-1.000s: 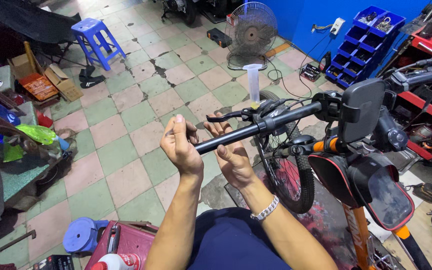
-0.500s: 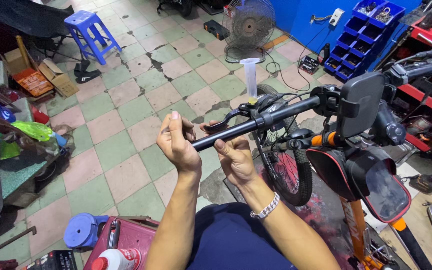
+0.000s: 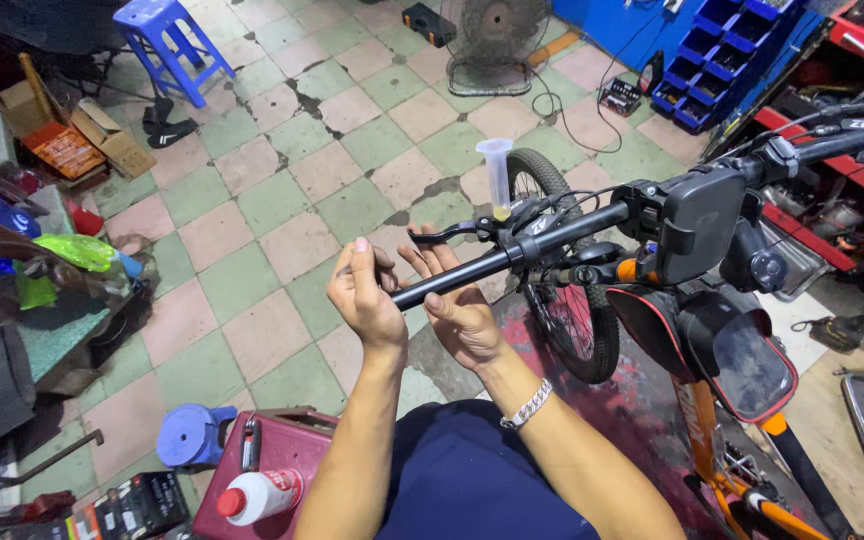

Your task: The person works on the handlebar of a bicycle, handling a plastic brake lever and manipulating a cable and small components by hand.

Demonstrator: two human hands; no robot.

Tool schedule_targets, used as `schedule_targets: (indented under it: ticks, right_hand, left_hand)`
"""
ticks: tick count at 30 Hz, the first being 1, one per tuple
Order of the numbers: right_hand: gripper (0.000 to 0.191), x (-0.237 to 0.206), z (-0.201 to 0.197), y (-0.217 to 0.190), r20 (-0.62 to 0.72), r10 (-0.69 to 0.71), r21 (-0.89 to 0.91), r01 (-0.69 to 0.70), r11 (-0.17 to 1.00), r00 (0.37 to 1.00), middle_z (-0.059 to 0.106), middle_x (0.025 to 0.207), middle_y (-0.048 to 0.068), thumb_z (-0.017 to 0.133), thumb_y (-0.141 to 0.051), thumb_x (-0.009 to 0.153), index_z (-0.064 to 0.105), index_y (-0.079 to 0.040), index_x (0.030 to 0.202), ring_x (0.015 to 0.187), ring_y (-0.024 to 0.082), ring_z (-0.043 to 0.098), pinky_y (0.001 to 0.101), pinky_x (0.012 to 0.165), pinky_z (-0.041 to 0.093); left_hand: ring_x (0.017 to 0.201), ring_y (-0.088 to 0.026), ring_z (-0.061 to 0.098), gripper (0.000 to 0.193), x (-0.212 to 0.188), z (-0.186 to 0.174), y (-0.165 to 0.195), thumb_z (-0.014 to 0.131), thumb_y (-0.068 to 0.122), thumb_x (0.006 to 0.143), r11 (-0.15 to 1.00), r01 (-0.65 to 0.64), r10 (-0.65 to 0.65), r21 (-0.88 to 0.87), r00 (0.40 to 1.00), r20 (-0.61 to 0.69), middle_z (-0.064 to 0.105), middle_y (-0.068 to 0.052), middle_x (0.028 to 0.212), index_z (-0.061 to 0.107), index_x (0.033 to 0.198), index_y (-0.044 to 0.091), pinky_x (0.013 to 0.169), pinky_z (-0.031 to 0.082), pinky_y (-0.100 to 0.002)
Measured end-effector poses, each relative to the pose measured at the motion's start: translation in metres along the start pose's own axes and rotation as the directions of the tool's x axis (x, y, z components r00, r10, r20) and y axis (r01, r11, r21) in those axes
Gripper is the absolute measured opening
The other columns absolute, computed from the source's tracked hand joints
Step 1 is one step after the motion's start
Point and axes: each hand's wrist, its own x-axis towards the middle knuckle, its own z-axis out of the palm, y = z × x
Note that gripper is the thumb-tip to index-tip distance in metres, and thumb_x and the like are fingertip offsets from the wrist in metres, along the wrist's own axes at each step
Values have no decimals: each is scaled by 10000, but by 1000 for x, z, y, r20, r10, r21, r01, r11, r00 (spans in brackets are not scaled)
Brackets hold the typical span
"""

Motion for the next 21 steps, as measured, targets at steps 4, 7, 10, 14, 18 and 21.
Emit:
schedule_targets:
  ticks: [4, 7, 10, 14, 18, 21]
  right_hand:
    - [917, 3, -2, 2, -16, -12, 7, 12, 1000, 1000, 329, 1662, 125, 793, -118, 882, 254, -33, 1620, 1530, 287, 328, 430, 1220, 330]
    - [827, -2, -12, 10, -65, 2, 15, -1, 1000, 998, 447, 1579, 152, 787, -67, 888, 339, -3, 1580, 1477, 259, 443, 388, 1238, 359]
    - [746, -8, -20, 19, -145, -22, 4, 23, 1000, 989, 551, 1459, 196, 795, -3, 899, 415, 68, 1537, 1333, 270, 555, 402, 1190, 415]
    - [757, -11, -23, 23, -162, -23, 15, 26, 1000, 987, 565, 1448, 190, 804, 16, 891, 412, 52, 1537, 1245, 236, 577, 377, 1148, 423]
    - [947, -7, -13, 18, -130, -49, -16, 48, 999, 990, 414, 1583, 148, 825, -87, 845, 257, -64, 1603, 1405, 250, 439, 397, 1172, 355]
    - [1028, -4, -3, 12, -108, -36, -17, 35, 999, 993, 287, 1672, 122, 833, -145, 830, 180, -68, 1620, 1533, 257, 304, 415, 1219, 284]
  left_hand:
    - [522, -49, 417, 389, 5, 0, 0, 517, 258, 1051, 998, 63, -63, 11, 998, -5, 489, 15, 621, 547, 717, 61, 469, 373, -249]
    - [538, -49, 414, 399, 7, -4, -5, 521, 253, 1071, 998, 10, -11, 56, 1000, 20, 499, 12, 635, 550, 725, 56, 492, 322, -239]
    - [542, -47, 413, 414, 6, -7, -10, 518, 254, 1081, 998, -12, 9, 66, 999, 43, 498, 12, 634, 558, 723, 51, 502, 306, -240]
    - [541, -43, 400, 407, 5, -10, -10, 511, 257, 1078, 998, 1, -4, 61, 999, 51, 495, 11, 642, 564, 733, 47, 498, 295, -240]
    - [534, -44, 399, 406, 4, -8, -6, 511, 259, 1073, 999, 21, -23, 42, 998, 53, 501, 6, 645, 566, 734, 43, 490, 301, -243]
    - [537, -45, 399, 411, 4, -7, -3, 507, 263, 1076, 998, 13, -17, 69, 998, 59, 496, 9, 643, 565, 733, 44, 492, 299, -240]
